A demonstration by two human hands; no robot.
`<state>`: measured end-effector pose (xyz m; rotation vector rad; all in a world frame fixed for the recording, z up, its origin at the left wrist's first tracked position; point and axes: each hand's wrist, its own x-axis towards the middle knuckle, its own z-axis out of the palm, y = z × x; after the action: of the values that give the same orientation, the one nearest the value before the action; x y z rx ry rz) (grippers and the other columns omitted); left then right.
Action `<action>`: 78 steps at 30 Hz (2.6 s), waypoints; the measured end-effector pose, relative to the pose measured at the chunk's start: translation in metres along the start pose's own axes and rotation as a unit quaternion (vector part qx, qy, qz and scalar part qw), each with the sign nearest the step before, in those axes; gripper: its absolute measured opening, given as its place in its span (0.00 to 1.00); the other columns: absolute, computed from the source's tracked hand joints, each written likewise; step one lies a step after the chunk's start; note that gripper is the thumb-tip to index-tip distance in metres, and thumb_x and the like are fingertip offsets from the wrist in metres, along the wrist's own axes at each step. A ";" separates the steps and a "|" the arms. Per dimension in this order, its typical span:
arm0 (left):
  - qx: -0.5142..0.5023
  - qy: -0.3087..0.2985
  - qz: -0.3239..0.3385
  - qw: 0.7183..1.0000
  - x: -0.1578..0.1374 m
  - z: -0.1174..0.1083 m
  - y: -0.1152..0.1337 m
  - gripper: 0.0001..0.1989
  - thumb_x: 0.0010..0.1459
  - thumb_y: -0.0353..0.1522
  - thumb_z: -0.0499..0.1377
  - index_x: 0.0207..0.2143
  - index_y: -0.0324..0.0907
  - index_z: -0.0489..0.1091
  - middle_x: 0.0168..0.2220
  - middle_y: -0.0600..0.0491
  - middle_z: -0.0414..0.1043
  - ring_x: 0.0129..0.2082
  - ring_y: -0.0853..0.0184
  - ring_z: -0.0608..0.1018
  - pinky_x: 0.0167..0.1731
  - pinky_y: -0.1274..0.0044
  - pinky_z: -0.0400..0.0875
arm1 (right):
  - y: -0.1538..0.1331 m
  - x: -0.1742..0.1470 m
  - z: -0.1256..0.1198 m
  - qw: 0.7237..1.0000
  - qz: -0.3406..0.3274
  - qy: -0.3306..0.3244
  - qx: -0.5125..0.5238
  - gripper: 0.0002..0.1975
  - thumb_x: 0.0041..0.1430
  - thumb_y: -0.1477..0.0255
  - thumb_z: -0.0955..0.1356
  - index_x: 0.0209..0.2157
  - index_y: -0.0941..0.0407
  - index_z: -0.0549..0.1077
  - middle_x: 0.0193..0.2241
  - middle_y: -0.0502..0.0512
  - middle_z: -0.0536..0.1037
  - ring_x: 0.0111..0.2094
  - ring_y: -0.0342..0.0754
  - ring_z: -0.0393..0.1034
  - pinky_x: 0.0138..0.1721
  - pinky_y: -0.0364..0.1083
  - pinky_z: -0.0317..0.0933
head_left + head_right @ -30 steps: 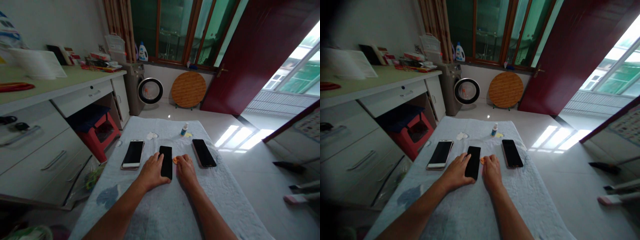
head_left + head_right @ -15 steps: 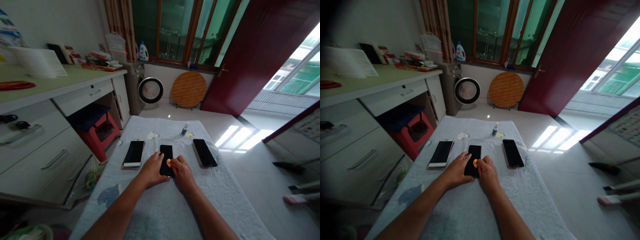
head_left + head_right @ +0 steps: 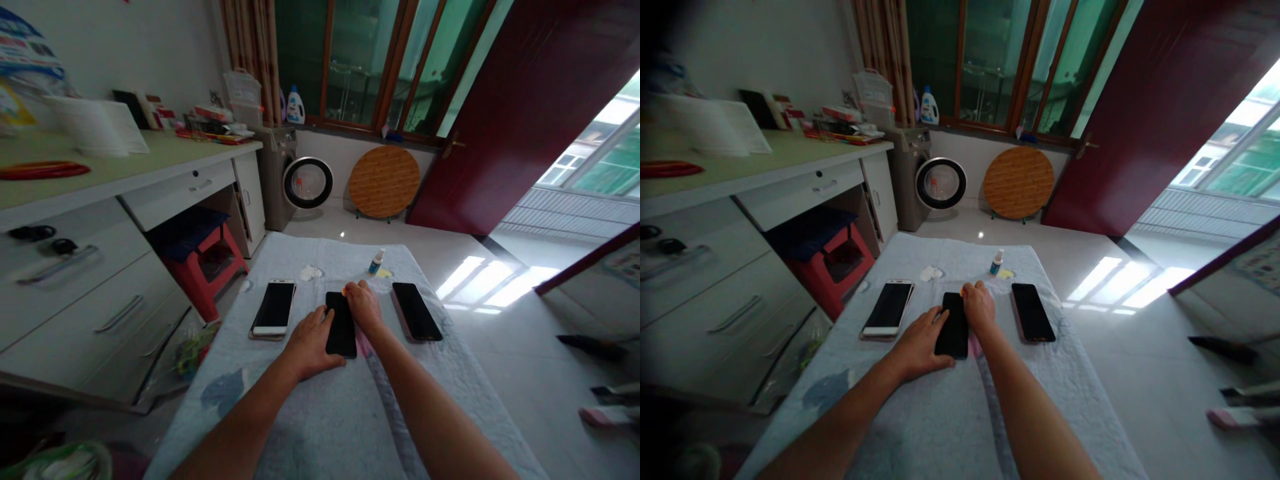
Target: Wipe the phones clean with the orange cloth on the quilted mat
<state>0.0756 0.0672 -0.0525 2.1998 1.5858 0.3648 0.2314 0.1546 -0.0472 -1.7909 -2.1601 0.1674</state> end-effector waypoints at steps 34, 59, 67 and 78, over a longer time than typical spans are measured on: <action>-0.041 -0.018 0.028 0.999 0.006 0.002 -0.015 0.51 0.41 0.46 0.65 0.65 0.39 0.49 0.68 0.41 0.43 0.67 0.53 0.52 0.63 0.65 0.51 | 0.020 0.000 0.004 0.998 -0.002 -0.015 0.064 0.13 0.61 0.77 0.63 0.44 0.59 0.76 0.38 0.58 0.72 0.41 0.46 0.67 0.45 0.41 0.56; -0.143 0.034 0.039 0.988 0.005 0.004 -0.016 0.66 0.34 0.37 0.72 0.66 0.42 0.31 0.66 0.36 0.47 0.64 0.49 0.57 0.61 0.59 0.55 | -0.014 0.001 0.005 0.977 -0.200 -0.077 0.005 0.15 0.67 0.71 0.60 0.40 0.53 0.78 0.36 0.54 0.71 0.39 0.45 0.63 0.42 0.41 0.54; -0.035 0.028 0.031 0.999 -0.001 -0.005 -0.004 0.45 0.43 0.45 0.66 0.61 0.41 0.53 0.60 0.42 0.60 0.57 0.49 0.66 0.58 0.61 0.59 | -0.029 0.023 0.007 0.979 -0.173 -0.104 -0.038 0.15 0.66 0.70 0.60 0.43 0.53 0.78 0.39 0.59 0.71 0.43 0.48 0.65 0.46 0.43 0.55; -0.018 -0.005 0.006 1.000 -0.001 -0.003 -0.002 0.44 0.43 0.46 0.65 0.61 0.42 0.56 0.65 0.43 0.53 0.62 0.47 0.61 0.60 0.59 0.55 | 0.000 0.037 -0.003 0.980 -0.105 -0.129 -0.111 0.17 0.65 0.71 0.59 0.43 0.60 0.77 0.40 0.65 0.74 0.45 0.51 0.66 0.48 0.47 0.55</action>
<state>0.0722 0.0672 -0.0502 2.1810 1.5500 0.3812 0.2271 0.1901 -0.0380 -1.7182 -2.6280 0.1155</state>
